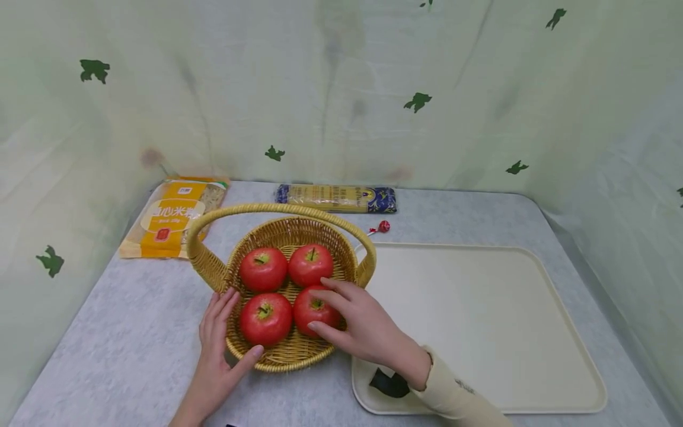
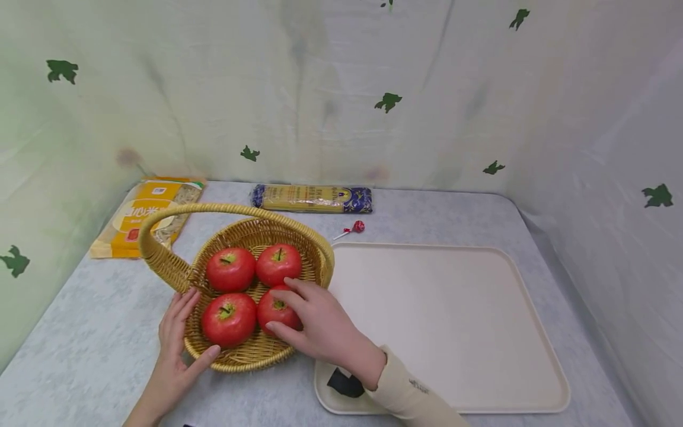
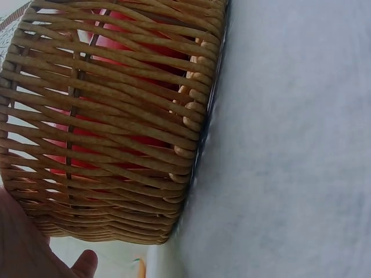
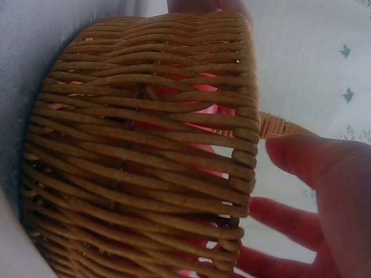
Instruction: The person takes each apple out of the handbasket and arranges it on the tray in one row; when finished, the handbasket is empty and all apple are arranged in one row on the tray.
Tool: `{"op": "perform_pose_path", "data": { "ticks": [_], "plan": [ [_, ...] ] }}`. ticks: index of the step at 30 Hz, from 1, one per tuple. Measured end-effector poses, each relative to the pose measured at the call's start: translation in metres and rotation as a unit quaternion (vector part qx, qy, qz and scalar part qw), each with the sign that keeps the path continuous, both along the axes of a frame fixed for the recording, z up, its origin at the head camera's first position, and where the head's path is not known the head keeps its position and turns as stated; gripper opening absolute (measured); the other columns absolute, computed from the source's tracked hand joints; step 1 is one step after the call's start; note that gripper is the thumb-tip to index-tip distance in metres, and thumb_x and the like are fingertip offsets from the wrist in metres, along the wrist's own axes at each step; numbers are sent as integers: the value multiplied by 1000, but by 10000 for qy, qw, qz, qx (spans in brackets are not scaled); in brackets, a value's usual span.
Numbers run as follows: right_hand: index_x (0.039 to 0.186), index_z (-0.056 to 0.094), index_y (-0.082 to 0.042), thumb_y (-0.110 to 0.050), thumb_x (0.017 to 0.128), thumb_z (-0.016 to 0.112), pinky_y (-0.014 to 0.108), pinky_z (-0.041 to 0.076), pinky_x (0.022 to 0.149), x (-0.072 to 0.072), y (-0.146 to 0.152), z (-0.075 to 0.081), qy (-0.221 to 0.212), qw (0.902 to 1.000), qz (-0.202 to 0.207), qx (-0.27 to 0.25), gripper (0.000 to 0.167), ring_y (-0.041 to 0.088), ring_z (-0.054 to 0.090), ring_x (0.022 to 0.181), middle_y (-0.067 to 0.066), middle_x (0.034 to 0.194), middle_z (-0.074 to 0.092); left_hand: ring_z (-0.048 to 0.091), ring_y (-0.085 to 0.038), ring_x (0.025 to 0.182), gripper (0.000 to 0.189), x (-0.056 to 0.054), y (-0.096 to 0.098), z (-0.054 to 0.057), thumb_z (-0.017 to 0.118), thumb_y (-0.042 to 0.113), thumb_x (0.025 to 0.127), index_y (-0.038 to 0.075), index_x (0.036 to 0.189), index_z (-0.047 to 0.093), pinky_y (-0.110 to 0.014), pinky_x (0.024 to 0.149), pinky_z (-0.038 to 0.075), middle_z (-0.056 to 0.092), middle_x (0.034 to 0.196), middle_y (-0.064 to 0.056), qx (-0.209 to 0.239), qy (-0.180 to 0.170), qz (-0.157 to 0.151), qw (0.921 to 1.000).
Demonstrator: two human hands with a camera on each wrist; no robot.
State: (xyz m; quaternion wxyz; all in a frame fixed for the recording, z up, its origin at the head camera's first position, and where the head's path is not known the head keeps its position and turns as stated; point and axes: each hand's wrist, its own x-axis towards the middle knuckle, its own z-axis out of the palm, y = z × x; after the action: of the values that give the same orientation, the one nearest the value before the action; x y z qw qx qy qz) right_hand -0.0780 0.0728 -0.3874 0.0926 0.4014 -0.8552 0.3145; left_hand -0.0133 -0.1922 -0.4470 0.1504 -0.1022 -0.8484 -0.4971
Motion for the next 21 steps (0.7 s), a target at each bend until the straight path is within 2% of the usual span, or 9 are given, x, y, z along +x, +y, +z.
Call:
{"op": "perform_pose_path", "data": {
  "ticks": [4,8,11,14,18,21],
  "plan": [
    [124,62,-17,-41,88,66,40,42,95,-1,-4,-1,-275,9989,-138,347,44,24,50,119,13,132,51,-7,-34,139,93,-1,-1,-4,75,0,73,10,150,23,-67,102,1,13,153,-12,122,-74,-110,9998],
    [125,61,-19,-43,86,67,44,41,95,-1,-7,-3,-476,9968,-232,598,46,28,50,119,14,132,51,-11,-31,140,93,-1,-1,-4,73,0,76,12,151,19,-69,100,3,7,155,-8,260,-336,-139,9990],
    [126,59,-20,-43,85,68,45,41,94,-2,-8,-3,-580,9951,-273,751,48,28,51,119,14,132,51,-9,-27,141,92,-1,-2,-4,72,0,76,12,151,19,-69,100,5,6,155,-7,294,-360,-157,9988],
    [127,58,-21,-44,85,69,44,42,94,-3,-10,-2,-631,9936,-292,891,49,28,51,118,13,130,52,-4,-22,141,91,0,-3,-5,72,0,77,12,151,20,-63,103,8,6,155,-6,308,-390,-169,9986],
    [126,56,-22,-45,83,70,41,45,89,-4,-13,0,-640,9916,-271,1088,50,26,55,111,11,125,55,2,-18,140,89,1,-4,-7,71,0,78,13,150,21,-46,107,12,6,155,-5,337,-452,-177,9983],
    [124,55,-22,-44,82,72,37,48,83,-6,-16,1,-658,9901,-258,1212,50,22,58,102,8,118,56,2,-18,139,88,1,-4,-6,70,0,78,13,150,21,-51,107,11,5,155,-3,450,-485,-211,9976]
  ]
}}
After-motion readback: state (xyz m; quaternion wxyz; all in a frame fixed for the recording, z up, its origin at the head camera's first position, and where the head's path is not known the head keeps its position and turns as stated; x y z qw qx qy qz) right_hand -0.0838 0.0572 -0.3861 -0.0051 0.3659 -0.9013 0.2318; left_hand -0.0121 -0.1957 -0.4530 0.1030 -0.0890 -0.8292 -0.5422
